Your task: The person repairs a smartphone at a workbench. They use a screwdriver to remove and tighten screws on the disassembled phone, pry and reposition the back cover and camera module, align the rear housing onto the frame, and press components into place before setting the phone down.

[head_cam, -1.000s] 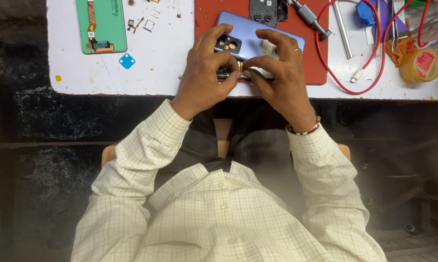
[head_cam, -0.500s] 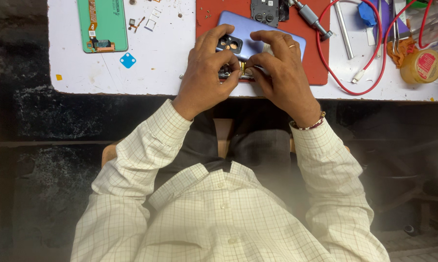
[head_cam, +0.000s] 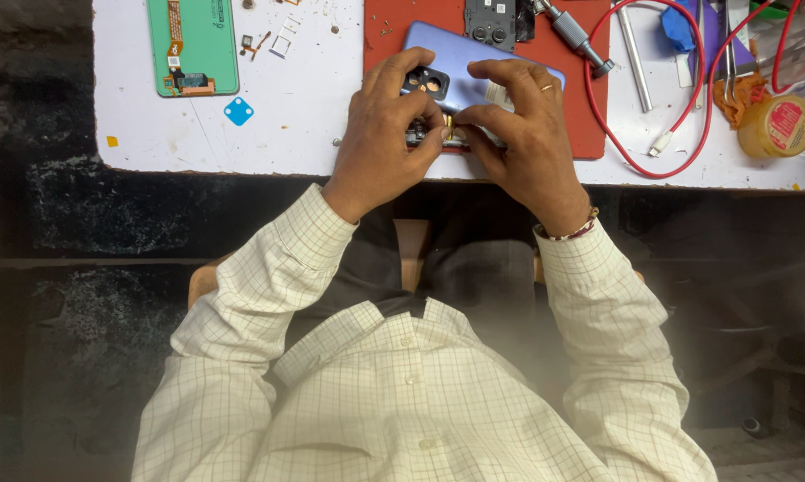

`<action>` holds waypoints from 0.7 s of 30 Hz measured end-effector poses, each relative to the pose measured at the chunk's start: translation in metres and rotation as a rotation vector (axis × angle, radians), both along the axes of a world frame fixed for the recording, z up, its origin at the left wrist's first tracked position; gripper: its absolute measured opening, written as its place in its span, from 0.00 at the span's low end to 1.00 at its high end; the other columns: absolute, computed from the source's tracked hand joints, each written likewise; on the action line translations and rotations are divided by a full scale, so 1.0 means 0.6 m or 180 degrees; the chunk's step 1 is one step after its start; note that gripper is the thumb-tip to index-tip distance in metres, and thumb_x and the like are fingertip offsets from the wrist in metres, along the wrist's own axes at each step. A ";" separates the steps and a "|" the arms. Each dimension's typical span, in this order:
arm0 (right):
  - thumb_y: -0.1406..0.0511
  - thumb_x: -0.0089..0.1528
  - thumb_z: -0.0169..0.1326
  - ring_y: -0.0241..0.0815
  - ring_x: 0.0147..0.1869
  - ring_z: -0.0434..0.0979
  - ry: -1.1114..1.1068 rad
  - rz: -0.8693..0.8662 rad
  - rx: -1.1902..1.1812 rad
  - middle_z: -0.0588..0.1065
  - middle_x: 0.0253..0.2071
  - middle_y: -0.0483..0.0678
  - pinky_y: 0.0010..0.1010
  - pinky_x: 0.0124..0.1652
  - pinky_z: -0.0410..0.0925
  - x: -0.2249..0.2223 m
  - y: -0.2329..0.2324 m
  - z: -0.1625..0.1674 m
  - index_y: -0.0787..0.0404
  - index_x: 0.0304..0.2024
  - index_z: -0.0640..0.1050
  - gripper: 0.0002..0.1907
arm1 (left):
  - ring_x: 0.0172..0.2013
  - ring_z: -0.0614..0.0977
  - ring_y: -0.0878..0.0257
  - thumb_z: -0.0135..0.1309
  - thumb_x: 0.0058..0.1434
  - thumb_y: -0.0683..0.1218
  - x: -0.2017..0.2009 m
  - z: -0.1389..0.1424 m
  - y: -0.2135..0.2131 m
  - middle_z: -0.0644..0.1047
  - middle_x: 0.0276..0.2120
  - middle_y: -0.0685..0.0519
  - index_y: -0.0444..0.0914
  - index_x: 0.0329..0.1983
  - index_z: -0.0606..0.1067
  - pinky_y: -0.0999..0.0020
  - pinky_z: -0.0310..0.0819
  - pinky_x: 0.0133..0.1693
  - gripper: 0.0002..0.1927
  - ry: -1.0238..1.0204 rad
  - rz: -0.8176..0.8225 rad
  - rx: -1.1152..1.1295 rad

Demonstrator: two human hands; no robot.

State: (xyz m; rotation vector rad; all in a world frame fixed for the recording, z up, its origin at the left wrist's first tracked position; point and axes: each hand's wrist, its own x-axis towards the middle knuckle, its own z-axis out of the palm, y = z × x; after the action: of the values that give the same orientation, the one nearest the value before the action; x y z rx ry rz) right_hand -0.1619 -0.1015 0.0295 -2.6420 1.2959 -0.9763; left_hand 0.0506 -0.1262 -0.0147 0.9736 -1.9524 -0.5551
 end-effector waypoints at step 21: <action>0.71 0.61 0.67 0.50 0.60 0.70 0.0034 -0.0205 0.0075 0.75 0.55 0.47 0.43 0.59 0.62 0.008 0.012 0.004 0.60 0.42 0.83 0.08 | 0.65 0.74 0.52 0.54 0.65 0.39 0.008 0.008 0.004 0.70 0.66 0.49 0.39 0.46 0.79 0.51 0.63 0.65 0.08 0.0352 -0.0209 0.0163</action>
State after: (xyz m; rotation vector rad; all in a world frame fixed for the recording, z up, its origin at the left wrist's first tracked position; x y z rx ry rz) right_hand -0.1569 -0.0940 0.0317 -2.6068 1.3942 -0.9497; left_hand 0.0552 -0.1236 -0.0096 0.8940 -1.8849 -0.6850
